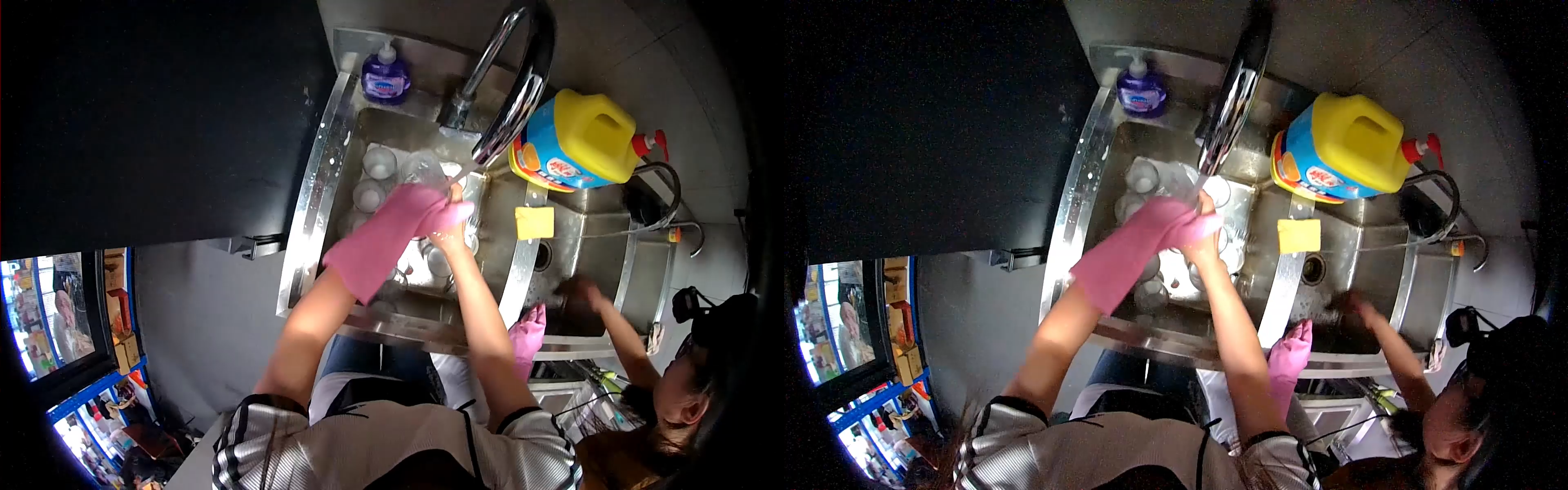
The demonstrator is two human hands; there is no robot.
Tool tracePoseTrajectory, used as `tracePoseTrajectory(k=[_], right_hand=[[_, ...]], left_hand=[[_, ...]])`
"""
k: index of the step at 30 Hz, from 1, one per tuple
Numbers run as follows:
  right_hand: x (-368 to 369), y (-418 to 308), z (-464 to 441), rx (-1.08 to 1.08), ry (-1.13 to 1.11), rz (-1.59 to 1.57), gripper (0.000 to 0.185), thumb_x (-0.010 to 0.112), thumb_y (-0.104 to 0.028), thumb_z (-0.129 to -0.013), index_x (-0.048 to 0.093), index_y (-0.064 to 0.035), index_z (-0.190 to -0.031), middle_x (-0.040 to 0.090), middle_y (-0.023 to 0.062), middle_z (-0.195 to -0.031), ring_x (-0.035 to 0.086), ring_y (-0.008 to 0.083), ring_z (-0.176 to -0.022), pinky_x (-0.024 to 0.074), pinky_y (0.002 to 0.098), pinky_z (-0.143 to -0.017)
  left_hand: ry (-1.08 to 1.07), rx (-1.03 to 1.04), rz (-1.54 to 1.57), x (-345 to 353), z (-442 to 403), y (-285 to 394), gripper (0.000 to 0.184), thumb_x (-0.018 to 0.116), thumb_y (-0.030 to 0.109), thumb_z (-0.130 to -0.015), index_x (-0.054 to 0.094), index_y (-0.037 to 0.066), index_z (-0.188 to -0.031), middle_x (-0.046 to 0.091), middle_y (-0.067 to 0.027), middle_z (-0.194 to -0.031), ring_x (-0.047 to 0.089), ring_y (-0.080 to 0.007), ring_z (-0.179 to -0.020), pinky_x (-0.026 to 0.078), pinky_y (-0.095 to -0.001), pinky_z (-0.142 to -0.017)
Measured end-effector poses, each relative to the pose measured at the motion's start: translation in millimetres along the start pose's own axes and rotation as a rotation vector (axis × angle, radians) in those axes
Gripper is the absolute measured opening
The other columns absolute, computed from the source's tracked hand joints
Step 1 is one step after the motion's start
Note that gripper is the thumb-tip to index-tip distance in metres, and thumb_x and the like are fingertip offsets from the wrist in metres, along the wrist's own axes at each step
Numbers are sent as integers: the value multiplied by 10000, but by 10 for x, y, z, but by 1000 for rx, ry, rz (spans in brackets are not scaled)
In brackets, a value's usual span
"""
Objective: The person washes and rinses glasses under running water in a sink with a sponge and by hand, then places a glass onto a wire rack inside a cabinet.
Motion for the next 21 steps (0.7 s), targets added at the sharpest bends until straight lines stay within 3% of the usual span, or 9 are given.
tracePoseTrajectory(k=[2,4,6,8,10,14,16,17,21], right_hand=[[12,117,84,80,-140,126,498,698,-156,-722,465,3,-1132,582,167,-1017,581,265,-929,468,370,-804],[25,34,62,-124,-104,327,455,684,-158,-733,469,7,-1098,587,144,-1002,583,233,-900,467,348,-784],[17,305,100,411,-14,-300,379,661,-165,-748,481,-5,-1040,564,125,-928,554,248,-821,441,344,-728],[-60,157,34,220,3,-2,387,665,-157,-759,465,-16,-1058,575,86,-925,575,187,-830,454,300,-700],[-13,339,69,453,68,-466,506,747,-46,-649,473,-46,-1074,574,55,-1001,563,153,-922,451,291,-832],[1,157,62,503,-11,-734,551,727,49,-626,453,-48,-1095,581,51,-1003,583,158,-882,484,276,-745],[-10,15,24,559,-12,-705,421,657,-11,-689,520,-20,-1087,603,67,-987,581,172,-912,450,284,-808],[20,-23,-4,580,-25,-764,412,664,-14,-681,531,-20,-1072,611,72,-977,583,176,-906,451,291,-807],[30,-153,-173,470,-32,-568,427,717,-85,-682,535,-13,-1060,615,81,-967,580,176,-893,444,291,-816]], left_hand=[[21,-53,85,68,-20,-59,321,615,149,-829,594,-11,-1106,623,-119,-1064,589,-175,-965,461,-304,-840],[124,-40,130,115,-21,-60,315,614,153,-829,599,-8,-1099,623,-116,-1065,587,-172,-969,458,-303,-845],[251,-48,201,108,27,-54,309,613,157,-830,605,-6,-1093,623,-114,-1066,585,-170,-973,455,-301,-850],[357,-70,279,5,172,-88,303,612,160,-831,610,-4,-1086,622,-111,-1068,583,-168,-977,452,-300,-855],[429,-70,292,-118,267,-85,298,611,164,-832,615,-2,-1079,622,-108,-1069,581,-165,-981,449,-299,-859],[466,-391,179,-297,526,-281,377,584,272,-850,578,6,-1118,619,-133,-1057,583,-192,-973,432,-291,-862],[337,-908,1018,288,852,-918,355,522,273,-888,567,16,-1130,605,-113,-1085,573,-188,-976,428,-289,-866],[101,-936,1366,445,867,-877,519,519,328,-893,430,1,-1286,539,-77,-1221,511,-172,-1104,375,-245,-949],[-2,-801,1592,653,683,-733,514,516,325,-895,432,0,-1283,539,-77,-1221,511,-172,-1105,376,-248,-949]])
Point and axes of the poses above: each hand's wrist, its own z-axis away from the middle knuckle, its own x-axis out of the palm, y = z × x, the point moved 7 cm from there along -z, towards the middle knuckle
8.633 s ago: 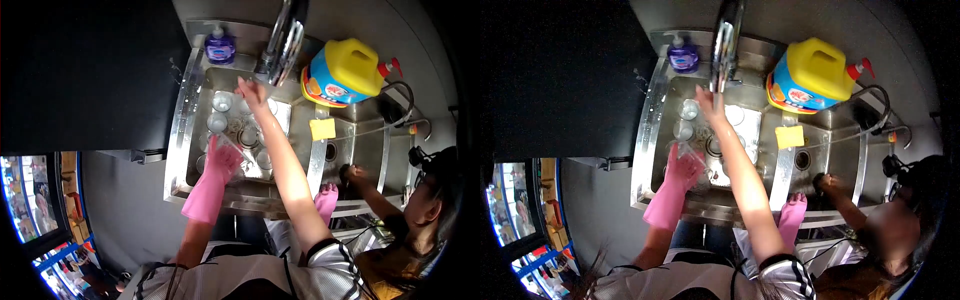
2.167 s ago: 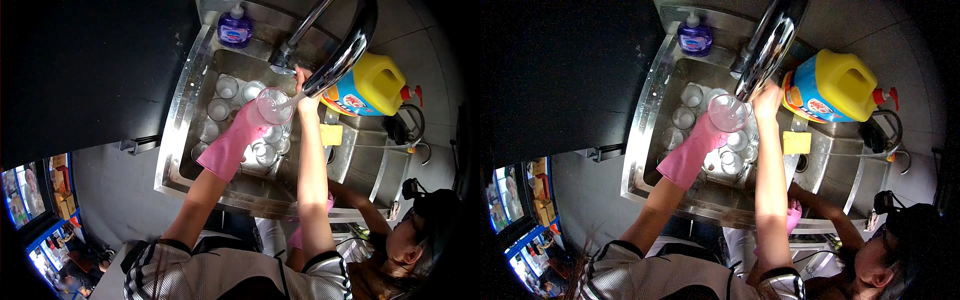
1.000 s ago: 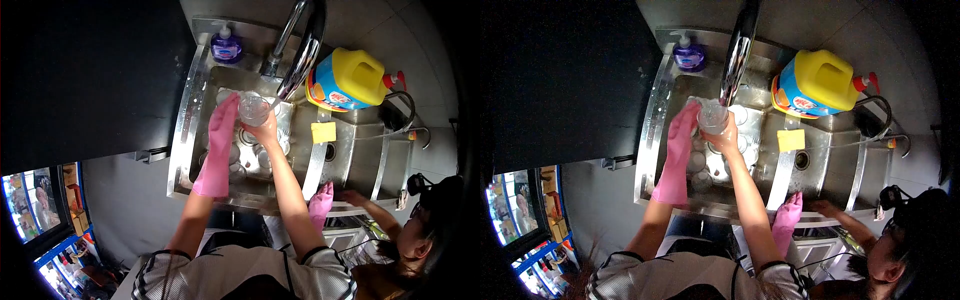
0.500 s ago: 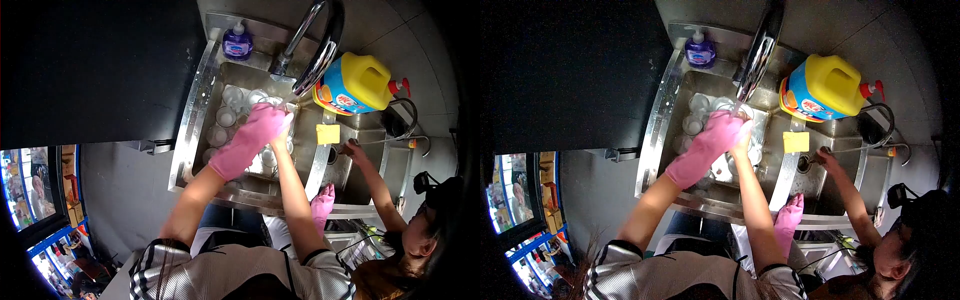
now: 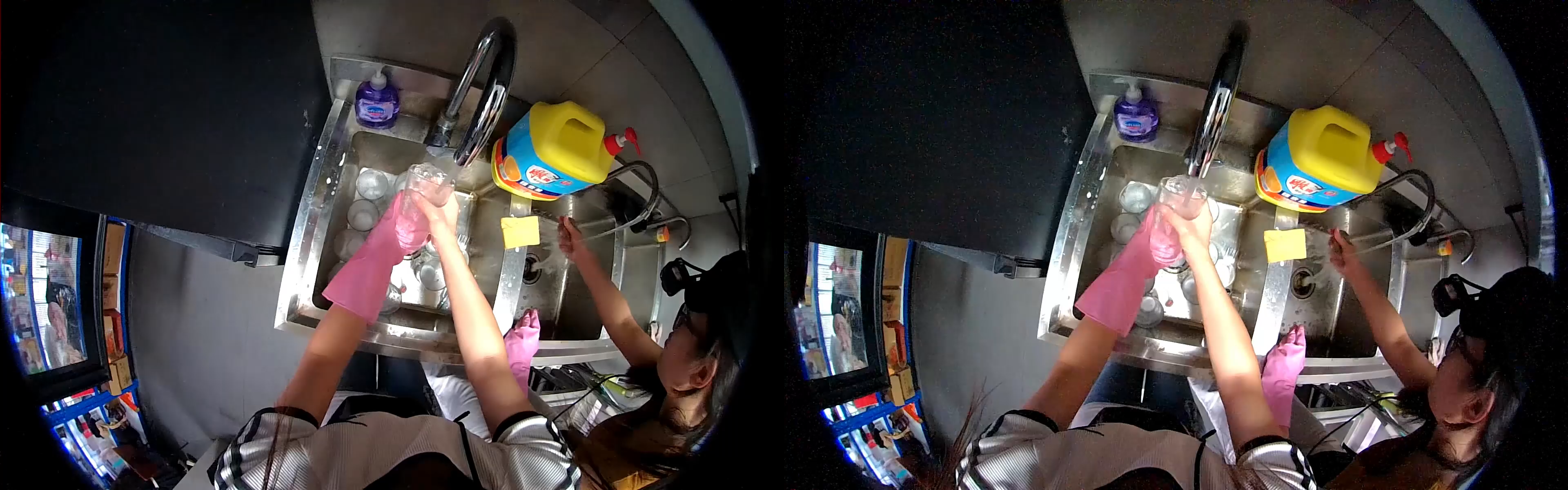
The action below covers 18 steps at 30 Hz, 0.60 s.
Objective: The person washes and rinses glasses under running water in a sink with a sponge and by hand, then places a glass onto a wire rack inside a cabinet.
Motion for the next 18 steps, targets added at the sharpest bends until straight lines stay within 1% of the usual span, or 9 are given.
tracePoseTrajectory(k=[1,5,6,9,10,13,15,17,18], right_hand=[[-7,-89,-19,-117,63,225,445,737,-116,-681,532,-10,-1062,615,81,-964,578,174,-892,443,293,-823],[15,-239,-14,-343,109,83,510,803,-146,-631,504,-28,-1026,566,89,-1058,541,148,-952,426,290,-850],[27,-299,26,-366,119,83,462,753,-192,-707,499,-21,-1053,544,80,-1082,520,145,-976,400,281,-875],[-182,4,-156,-218,152,-149,397,656,-278,-809,511,-19,-1072,559,59,-1046,520,151,-964,393,269,-871],[-253,140,-230,-158,138,-65,384,568,-343,-868,530,-24,-1078,574,42,-1021,523,152,-956,393,256,-860],[-271,201,-183,2,141,-208,401,562,-370,-868,549,-29,-1078,587,46,-1020,530,148,-941,406,254,-841],[-288,199,-95,94,91,-425,399,622,-280,-836,528,-21,-1124,590,47,-1019,542,142,-937,424,269,-846],[-176,-67,-25,-90,-203,-252,566,698,-206,-765,441,-19,-1234,541,72,-1117,535,174,-1019,424,306,-902],[-208,-48,3,-15,-150,-287,723,771,-87,-650,383,-19,-1255,540,93,-1107,531,190,-1048,423,314,-919]], left_hand=[[-12,23,-12,79,-46,26,512,515,325,-896,433,-1,-1283,539,-77,-1221,511,-172,-1106,377,-249,-949],[-27,88,-77,174,-122,118,507,511,323,-898,435,-2,-1280,539,-77,-1222,511,-171,-1107,378,-252,-949],[-22,93,-85,153,-103,150,506,510,322,-899,435,-3,-1279,539,-77,-1222,511,-171,-1107,378,-252,-949],[34,91,-129,4,84,243,502,507,320,-900,437,-4,-1277,538,-77,-1223,511,-171,-1108,379,-255,-950],[44,83,-148,-26,124,253,501,506,320,-901,437,-4,-1277,538,-77,-1223,511,-171,-1108,379,-255,-950],[35,61,-165,-56,211,276,497,503,318,-902,439,-5,-1275,538,-77,-1223,511,-171,-1109,380,-257,-950],[12,50,-184,-7,180,240,495,501,317,-903,440,-6,-1274,538,-78,-1224,511,-171,-1109,380,-259,-950],[-6,53,-209,59,87,200,493,499,316,-904,441,-7,-1272,538,-78,-1224,511,-171,-1110,381,-260,-950],[-9,59,-225,81,37,175,491,498,315,-905,441,-7,-1272,538,-78,-1224,511,-171,-1110,381,-261,-950]])
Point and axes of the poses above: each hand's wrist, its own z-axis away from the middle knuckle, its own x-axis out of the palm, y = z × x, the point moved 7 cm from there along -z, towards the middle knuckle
